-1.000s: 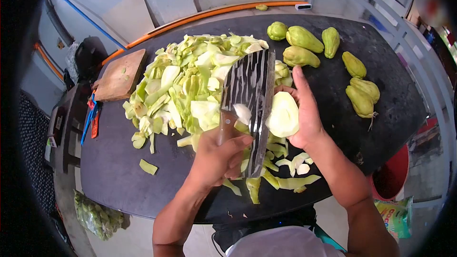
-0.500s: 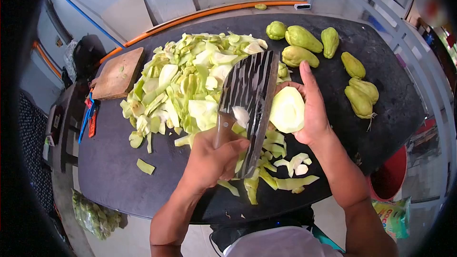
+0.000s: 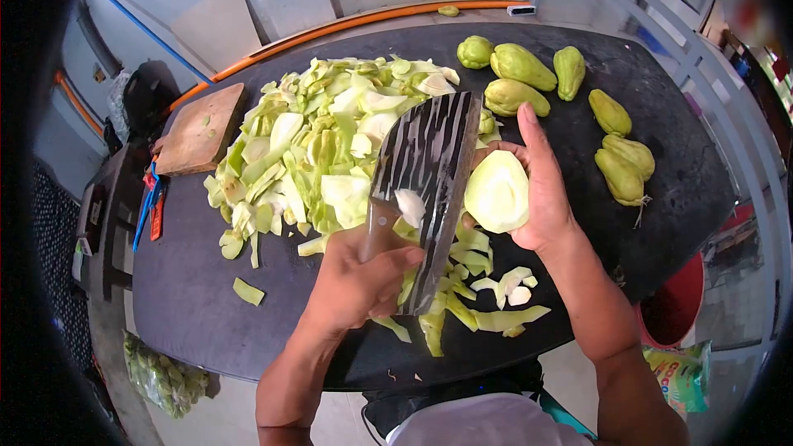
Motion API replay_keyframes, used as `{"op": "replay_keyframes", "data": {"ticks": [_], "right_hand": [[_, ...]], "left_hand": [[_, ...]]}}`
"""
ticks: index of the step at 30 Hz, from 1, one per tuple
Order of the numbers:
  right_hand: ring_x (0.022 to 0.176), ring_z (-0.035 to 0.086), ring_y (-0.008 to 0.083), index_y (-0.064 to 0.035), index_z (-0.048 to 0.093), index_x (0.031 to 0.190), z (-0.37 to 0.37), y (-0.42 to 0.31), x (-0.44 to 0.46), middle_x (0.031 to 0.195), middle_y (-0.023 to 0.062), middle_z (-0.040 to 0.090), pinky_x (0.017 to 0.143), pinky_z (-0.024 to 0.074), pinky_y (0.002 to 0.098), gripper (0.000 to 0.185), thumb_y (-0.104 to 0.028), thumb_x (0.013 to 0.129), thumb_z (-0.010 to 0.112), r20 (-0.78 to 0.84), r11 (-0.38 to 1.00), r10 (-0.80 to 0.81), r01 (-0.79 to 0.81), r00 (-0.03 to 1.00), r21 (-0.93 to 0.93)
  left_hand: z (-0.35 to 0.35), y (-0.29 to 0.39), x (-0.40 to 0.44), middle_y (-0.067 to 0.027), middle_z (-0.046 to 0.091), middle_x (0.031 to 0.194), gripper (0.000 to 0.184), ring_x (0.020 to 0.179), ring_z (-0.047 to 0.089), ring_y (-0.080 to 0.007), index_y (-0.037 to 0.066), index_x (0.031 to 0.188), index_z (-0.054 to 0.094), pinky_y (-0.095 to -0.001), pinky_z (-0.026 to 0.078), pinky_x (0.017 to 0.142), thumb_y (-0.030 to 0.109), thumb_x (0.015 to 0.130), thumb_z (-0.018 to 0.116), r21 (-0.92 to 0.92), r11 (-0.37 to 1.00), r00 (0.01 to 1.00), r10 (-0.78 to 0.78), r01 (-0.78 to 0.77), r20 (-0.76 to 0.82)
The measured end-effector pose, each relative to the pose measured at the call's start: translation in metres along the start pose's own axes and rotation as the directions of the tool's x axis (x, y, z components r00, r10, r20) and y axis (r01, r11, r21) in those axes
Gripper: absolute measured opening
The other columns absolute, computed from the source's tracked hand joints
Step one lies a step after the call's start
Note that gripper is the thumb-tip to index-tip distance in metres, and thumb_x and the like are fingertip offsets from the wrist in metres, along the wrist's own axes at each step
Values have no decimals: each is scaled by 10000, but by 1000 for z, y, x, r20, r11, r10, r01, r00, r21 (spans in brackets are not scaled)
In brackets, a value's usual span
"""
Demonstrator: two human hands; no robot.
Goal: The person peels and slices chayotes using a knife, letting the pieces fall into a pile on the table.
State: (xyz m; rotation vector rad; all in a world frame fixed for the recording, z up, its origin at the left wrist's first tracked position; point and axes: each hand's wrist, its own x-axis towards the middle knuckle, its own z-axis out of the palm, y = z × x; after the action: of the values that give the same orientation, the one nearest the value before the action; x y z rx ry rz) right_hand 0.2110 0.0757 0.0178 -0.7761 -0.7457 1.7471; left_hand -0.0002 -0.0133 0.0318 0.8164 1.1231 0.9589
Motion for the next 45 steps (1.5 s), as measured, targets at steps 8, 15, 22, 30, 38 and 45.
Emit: {"op": "replay_keyframes", "data": {"ticks": [8,15,22,30,38,45], "right_hand": [[816,697,172,-42,658,1079,-1,4,-1,960,92,713,750,576,318,662,-671,938,504,78,999,9,-11,997,36],[1001,666,157,-75,559,1324,12,6,-9,1158,79,673,897,533,328,565,-536,1002,517,192,994,-8,-12,981,105],[898,674,117,-51,612,1241,15,16,-9,1069,56,691,791,547,276,456,-439,1005,564,195,992,-125,118,973,47],[960,668,137,-48,605,1255,11,18,-6,1120,65,683,844,533,300,467,-441,1011,547,185,994,-108,104,977,31],[962,670,132,-55,606,1257,19,8,-13,1118,65,688,856,537,298,482,-460,998,566,161,996,-86,79,983,51],[933,676,121,-59,624,1226,9,9,-8,1096,57,698,829,540,283,472,-469,999,562,160,996,-87,83,983,34]], "left_hand": [[0,-3,1,12,408,501,147,341,342,-78,11,838,570,-255,250,329,81,895,686,-31,999,998,-42,43,45],[7,-2,0,20,401,522,164,369,329,-72,15,876,570,-259,270,355,122,910,690,-29,998,997,-61,62,48],[9,-9,4,23,369,491,195,334,306,-85,76,791,513,-261,243,322,98,909,667,-162,979,991,-113,124,78],[13,-13,5,15,380,497,181,330,319,-94,65,800,517,-271,266,321,86,911,657,-183,979,994,-80,93,78],[14,-10,2,12,385,503,149,341,316,-86,50,834,532,-266,269,333,72,911,657,-130,988,994,-74,85,83],[11,-10,2,17,377,512,154,351,320,-79,52,843,524,-260,258,337,77,913,659,-79,992,992,-93,100,91]]}}
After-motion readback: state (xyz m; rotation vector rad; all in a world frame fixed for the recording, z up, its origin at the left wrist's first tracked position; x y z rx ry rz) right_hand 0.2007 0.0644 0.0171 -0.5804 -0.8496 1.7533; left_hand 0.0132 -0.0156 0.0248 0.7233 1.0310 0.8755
